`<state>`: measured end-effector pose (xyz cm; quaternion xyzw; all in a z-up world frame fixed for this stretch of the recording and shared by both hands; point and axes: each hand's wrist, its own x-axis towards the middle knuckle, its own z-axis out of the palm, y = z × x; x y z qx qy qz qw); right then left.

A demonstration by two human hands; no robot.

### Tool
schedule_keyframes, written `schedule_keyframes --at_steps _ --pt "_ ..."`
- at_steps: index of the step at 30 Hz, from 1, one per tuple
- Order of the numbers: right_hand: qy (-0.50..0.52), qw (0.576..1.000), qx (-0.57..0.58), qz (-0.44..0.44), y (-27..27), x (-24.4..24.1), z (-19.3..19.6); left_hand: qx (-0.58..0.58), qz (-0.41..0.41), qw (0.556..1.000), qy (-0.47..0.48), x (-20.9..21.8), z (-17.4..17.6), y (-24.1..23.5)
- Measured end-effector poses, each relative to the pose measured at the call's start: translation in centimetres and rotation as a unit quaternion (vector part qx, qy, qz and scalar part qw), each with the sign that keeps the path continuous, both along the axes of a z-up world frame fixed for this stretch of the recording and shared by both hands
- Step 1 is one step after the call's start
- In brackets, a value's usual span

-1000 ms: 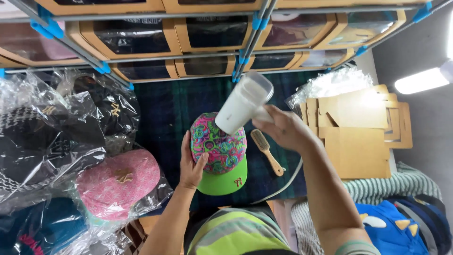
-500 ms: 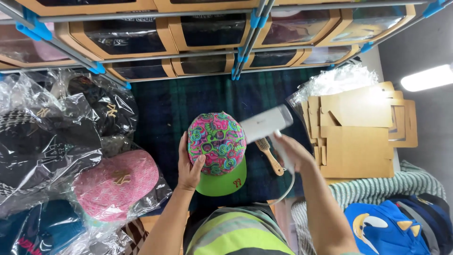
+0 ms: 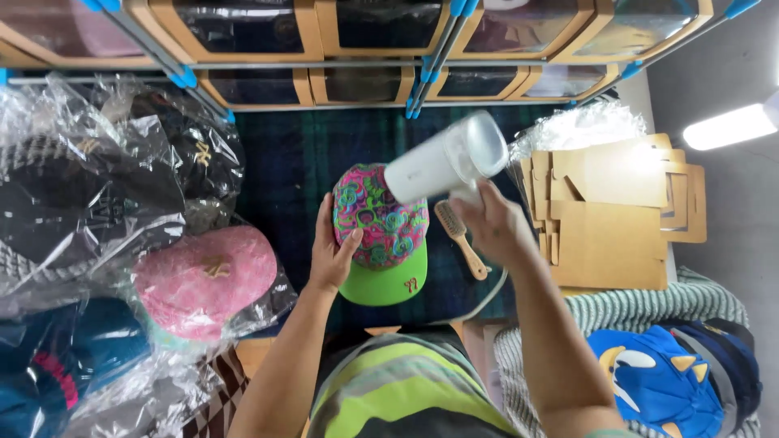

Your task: The person inserts a cardboard insert into a green cap, then uses a brush to clean the cap's surface. They then use a hairdryer to dry the cap, moving it around to cover different areas. Finally, they brush the cap again.

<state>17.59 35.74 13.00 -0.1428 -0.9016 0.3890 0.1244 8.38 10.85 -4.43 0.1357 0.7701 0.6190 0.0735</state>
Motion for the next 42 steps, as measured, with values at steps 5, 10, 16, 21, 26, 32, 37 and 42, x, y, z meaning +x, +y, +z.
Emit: schedule_keyframes --at_steps 5,10,16,21,26,32,37,42 --pt "0.007 1.000 -0.017 -0.015 -0.1 1.8 -0.8 0.026 0.003 0.994 -0.104 0.7 2.3 -0.7" --pt "0.047 0.995 -0.054 -0.075 -2.0 10.8 -7.3 0.075 0.086 0.967 -0.228 4.1 0.4 -2.2" --pt "-0.096 0.985 0.034 -0.138 -6.3 12.7 -6.9 0.195 0.119 0.888 -0.398 6.8 -8.3 -2.4" --pt "-0.020 0.990 0.123 -0.062 -9.3 6.4 -0.2 0.097 0.101 0.924 -0.357 7.6 -7.4 -2.3" --pt "-0.047 0.988 0.135 -0.054 -9.5 9.7 -0.7 0.101 0.099 0.927 -0.348 7.8 -6.9 -2.4" --pt "-0.043 0.975 0.216 -0.024 -11.1 9.2 0.2 0.088 0.091 0.930 -0.345 7.6 -4.5 -2.3" --pt "-0.036 0.965 0.260 0.027 -11.7 5.4 1.0 0.088 0.088 0.933 -0.339 7.8 -5.3 -2.2" --pt "-0.153 0.949 0.262 0.081 -9.4 8.6 -0.7 0.085 0.097 0.933 -0.336 7.4 -5.6 -2.3"
